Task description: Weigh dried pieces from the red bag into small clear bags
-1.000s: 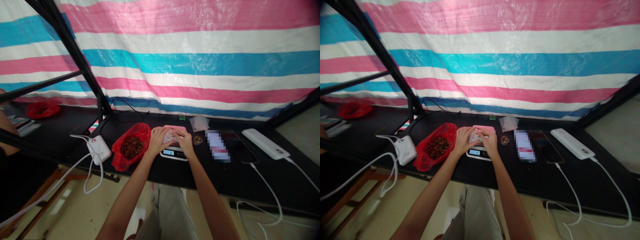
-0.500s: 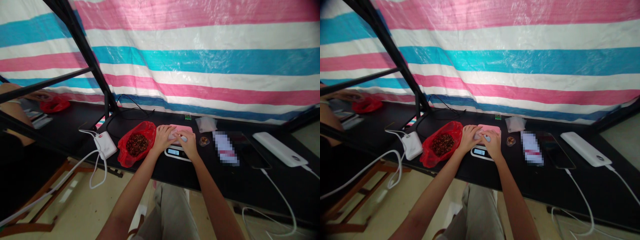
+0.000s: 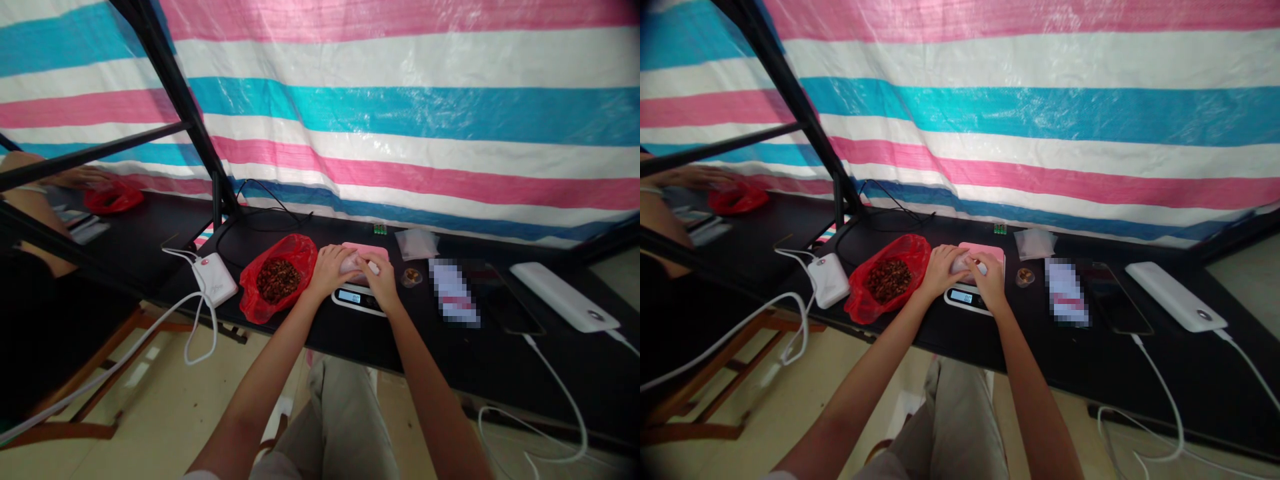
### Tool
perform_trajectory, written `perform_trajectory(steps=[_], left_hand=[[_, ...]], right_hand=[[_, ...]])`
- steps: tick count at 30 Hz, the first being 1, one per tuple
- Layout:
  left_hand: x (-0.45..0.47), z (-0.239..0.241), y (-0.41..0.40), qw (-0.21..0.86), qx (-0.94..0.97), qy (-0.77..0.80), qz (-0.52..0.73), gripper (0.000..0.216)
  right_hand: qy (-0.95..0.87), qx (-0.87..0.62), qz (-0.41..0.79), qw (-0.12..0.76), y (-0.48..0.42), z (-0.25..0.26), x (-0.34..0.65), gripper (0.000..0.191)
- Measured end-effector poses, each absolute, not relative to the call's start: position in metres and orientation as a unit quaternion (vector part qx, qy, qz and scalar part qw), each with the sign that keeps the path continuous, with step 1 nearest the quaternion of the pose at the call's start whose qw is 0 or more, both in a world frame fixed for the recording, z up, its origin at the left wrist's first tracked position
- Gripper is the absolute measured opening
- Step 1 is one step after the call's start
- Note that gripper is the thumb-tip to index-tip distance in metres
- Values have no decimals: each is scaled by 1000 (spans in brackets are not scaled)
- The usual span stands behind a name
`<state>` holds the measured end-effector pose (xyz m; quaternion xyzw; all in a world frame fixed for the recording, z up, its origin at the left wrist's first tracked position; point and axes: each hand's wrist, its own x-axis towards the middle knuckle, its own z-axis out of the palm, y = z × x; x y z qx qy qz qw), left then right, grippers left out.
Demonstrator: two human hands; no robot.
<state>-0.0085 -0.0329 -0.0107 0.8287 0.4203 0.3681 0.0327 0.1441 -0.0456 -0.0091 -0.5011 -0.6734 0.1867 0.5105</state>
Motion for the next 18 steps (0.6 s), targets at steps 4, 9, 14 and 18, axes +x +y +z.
perform_trajectory(steps=[4, 9, 14, 18], left_hand=[[-10, -12, -32, 5, 832, 425, 355, 50], [-10, -12, -33, -4, 833, 426, 353, 49], [-9, -12, -33, 24, 812, 433, 390, 49], [-5, -12, -34, 46, 809, 421, 407, 47]], right_hand=[[-664, -492, 218, 519, -46, -10, 143, 21], [-672, -483, 229, 512, -50, -2, 140, 23], [-630, -555, 73, 539, -70, 4, 170, 24], [-575, -652, -33, 493, -95, -11, 225, 33]])
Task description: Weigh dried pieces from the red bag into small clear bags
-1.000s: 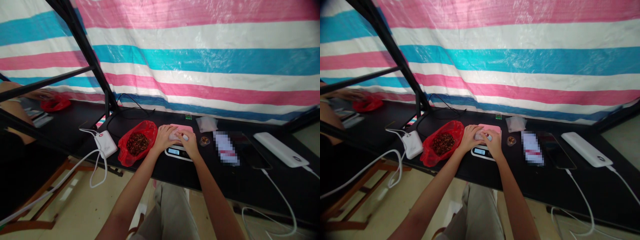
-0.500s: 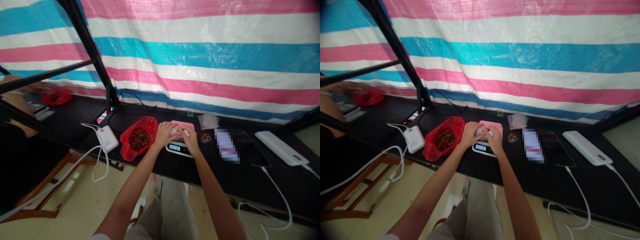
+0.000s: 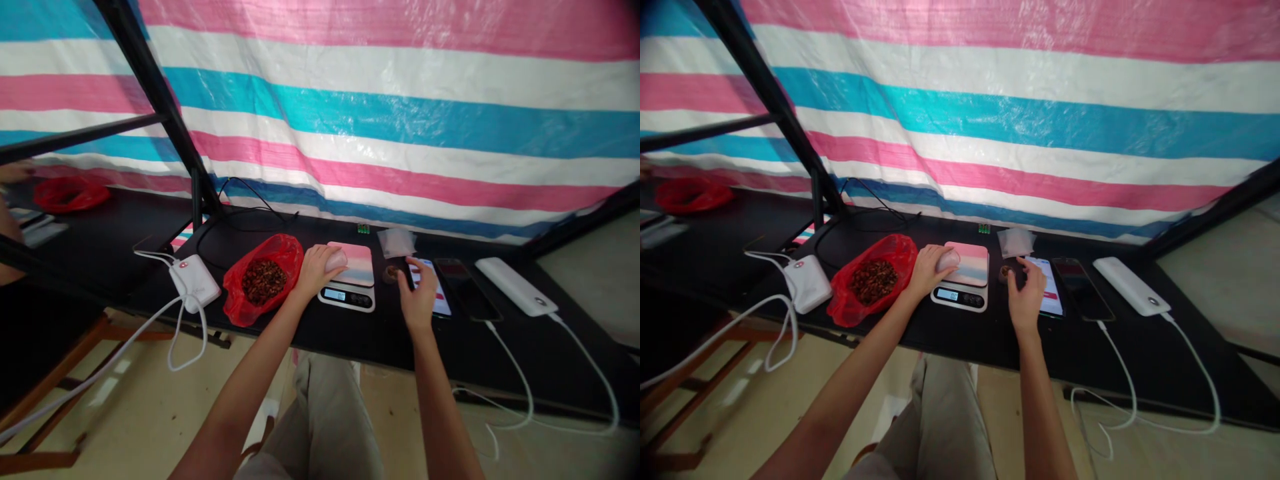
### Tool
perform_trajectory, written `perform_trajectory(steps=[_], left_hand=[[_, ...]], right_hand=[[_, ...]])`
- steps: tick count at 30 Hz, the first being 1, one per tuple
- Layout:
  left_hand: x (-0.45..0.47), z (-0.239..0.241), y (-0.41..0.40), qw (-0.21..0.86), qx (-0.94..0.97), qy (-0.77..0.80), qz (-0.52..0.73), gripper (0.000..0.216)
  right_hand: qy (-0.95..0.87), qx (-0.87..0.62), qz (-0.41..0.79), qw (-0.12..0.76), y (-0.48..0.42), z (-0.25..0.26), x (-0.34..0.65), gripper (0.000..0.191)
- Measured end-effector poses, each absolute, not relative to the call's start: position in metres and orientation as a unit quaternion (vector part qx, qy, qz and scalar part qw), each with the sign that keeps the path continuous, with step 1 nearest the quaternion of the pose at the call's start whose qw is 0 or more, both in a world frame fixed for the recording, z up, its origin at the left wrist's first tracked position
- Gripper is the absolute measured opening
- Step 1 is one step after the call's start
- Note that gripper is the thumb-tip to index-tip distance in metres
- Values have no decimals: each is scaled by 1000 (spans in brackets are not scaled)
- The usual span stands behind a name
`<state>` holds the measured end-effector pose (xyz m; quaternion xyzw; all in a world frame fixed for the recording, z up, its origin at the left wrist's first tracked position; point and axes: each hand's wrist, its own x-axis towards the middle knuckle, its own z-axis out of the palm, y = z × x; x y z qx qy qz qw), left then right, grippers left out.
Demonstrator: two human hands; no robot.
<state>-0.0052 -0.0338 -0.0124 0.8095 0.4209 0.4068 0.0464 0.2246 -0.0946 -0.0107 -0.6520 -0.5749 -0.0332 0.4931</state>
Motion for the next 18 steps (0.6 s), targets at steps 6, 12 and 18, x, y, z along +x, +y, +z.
perform_trajectory(steps=[6, 12, 18], left_hand=[[2, -8, -39, 75, 807, 389, 437, 48], [6, -8, -42, 117, 793, 378, 462, 43], [8, -8, -41, 173, 762, 360, 510, 42]], right_hand=[[-599, -687, -6, 412, -99, -41, 260, 58], [-622, -685, 34, 378, -78, -46, 246, 42], [-593, -644, 169, 452, -74, -17, 234, 39]])
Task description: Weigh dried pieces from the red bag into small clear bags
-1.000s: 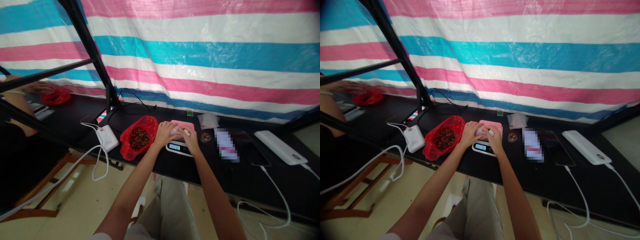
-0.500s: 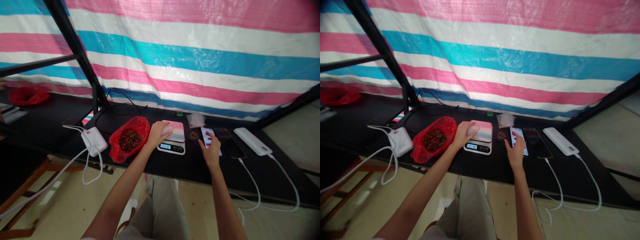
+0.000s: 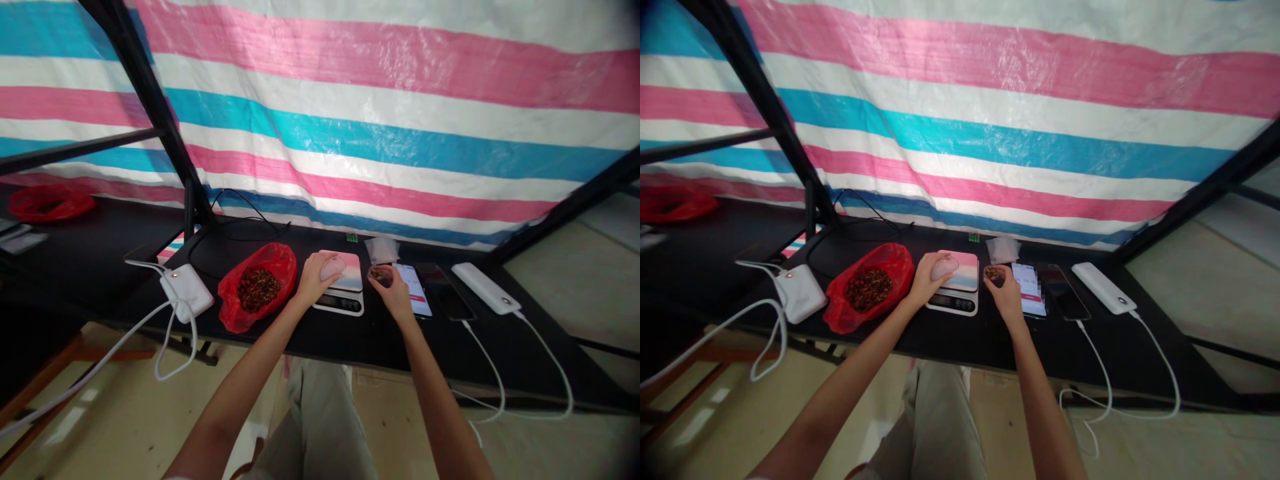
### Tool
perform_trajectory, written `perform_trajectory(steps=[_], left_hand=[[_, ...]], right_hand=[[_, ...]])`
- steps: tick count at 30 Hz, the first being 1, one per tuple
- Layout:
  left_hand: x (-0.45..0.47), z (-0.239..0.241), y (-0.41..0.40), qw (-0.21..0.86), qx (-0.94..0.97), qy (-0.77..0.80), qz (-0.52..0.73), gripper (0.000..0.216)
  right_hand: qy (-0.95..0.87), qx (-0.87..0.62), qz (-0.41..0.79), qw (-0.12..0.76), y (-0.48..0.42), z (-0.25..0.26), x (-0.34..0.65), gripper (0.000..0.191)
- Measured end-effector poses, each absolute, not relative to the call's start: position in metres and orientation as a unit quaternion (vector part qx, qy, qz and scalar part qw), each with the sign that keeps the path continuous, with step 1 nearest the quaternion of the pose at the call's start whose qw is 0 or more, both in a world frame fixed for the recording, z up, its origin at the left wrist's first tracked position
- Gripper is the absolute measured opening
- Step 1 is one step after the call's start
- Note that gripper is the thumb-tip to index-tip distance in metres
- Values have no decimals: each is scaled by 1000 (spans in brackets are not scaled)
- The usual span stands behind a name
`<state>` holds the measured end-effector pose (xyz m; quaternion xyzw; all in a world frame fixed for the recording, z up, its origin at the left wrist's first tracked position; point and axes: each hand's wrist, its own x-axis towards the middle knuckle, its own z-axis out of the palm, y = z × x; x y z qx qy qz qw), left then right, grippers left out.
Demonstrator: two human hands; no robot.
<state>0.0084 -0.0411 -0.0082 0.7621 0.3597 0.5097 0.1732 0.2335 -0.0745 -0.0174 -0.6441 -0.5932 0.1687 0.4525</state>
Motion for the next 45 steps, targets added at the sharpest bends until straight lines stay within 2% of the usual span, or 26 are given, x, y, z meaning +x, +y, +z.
perform_trajectory(steps=[4, 10, 19, 28, 34, 38, 45], left_hand=[[10, -6, -43, 216, 751, 347, 518, 45], [9, -4, -43, 247, 735, 361, 519, 40], [5, -8, -40, 236, 724, 376, 528, 43], [5, -13, -35, 229, 716, 377, 541, 41], [3, -14, -35, 222, 719, 393, 529, 38], [4, -11, -39, 161, 760, 387, 498, 45], [31, 3, -31, 69, 842, 375, 382, 54]], right_hand=[[-660, -588, 207, 420, -72, 21, 215, 36], [-797, -532, 43, 281, -69, 63, 186, 34], [-864, -470, -130, 122, -70, 85, 158, 28], [-866, -434, -243, 45, -70, 93, 147, 31], [-862, -409, -299, 24, -74, 96, 146, 32], [-852, -404, -333, 22, -78, 97, 153, 37], [-799, -498, -320, 104, -90, 108, 190, 37]])
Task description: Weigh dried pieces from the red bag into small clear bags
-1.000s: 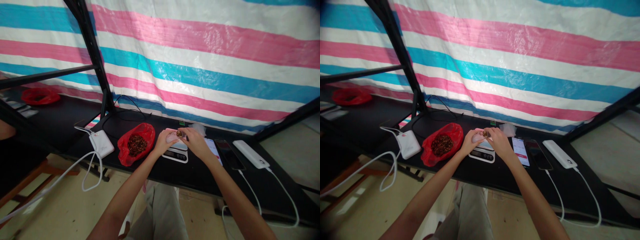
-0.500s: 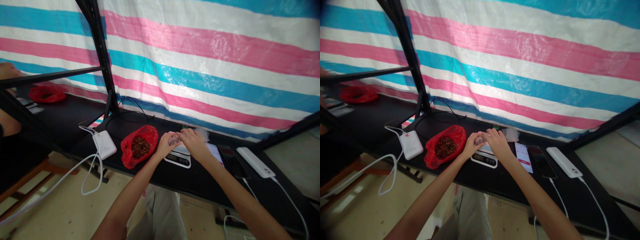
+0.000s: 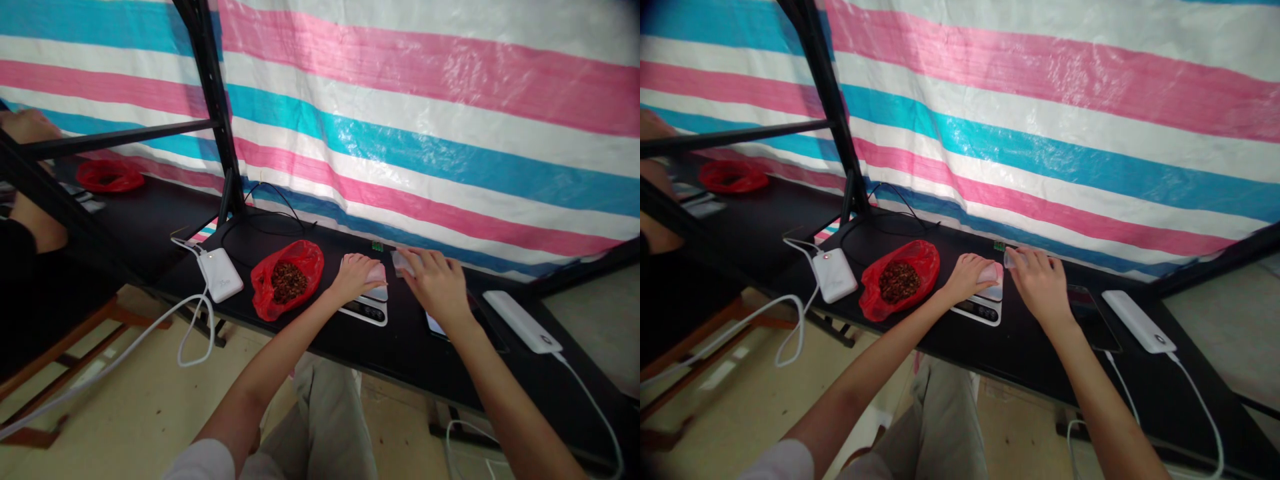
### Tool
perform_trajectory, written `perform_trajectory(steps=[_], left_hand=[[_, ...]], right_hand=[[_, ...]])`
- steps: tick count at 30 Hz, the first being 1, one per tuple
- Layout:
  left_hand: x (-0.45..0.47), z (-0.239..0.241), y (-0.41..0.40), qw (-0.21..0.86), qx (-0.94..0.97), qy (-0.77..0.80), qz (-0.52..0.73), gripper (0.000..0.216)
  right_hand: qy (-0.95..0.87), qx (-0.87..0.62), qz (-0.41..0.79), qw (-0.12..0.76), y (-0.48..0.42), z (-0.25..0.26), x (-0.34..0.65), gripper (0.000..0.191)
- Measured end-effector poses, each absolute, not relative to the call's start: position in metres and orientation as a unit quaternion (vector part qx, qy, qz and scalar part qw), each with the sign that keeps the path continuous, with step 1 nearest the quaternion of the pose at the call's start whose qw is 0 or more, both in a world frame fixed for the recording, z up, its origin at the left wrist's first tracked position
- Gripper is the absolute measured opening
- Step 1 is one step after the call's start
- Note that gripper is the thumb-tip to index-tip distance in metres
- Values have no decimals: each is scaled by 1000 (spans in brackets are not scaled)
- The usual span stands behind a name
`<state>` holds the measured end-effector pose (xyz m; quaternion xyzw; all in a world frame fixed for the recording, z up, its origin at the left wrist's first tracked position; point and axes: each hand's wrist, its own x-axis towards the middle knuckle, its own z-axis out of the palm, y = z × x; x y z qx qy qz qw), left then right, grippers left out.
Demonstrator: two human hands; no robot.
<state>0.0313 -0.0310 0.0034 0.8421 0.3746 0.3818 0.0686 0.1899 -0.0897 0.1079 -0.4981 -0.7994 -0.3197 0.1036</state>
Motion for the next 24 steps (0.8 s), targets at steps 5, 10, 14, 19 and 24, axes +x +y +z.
perform_trajectory(steps=[5, 10, 14, 19, 24], left_hand=[[17, 23, -47, 68, 841, 368, 391, 57], [-52, 38, -116, 21, 732, 470, 493, 21], [-103, 22, -150, -48, 571, 604, 554, 27], [-133, -16, -146, 36, 529, 650, 545, 61], [-136, -39, -137, 119, 493, 687, 521, 42]], right_hand=[[-771, -541, -292, 163, -96, 103, 205, 39], [-789, -538, -168, 244, -95, 87, 168, 35], [-859, -455, -56, 226, -92, 75, 100, 30], [-909, -396, 1, 127, -85, 58, 27, 29], [-895, -440, -68, -18, -83, 54, 7, 21]])
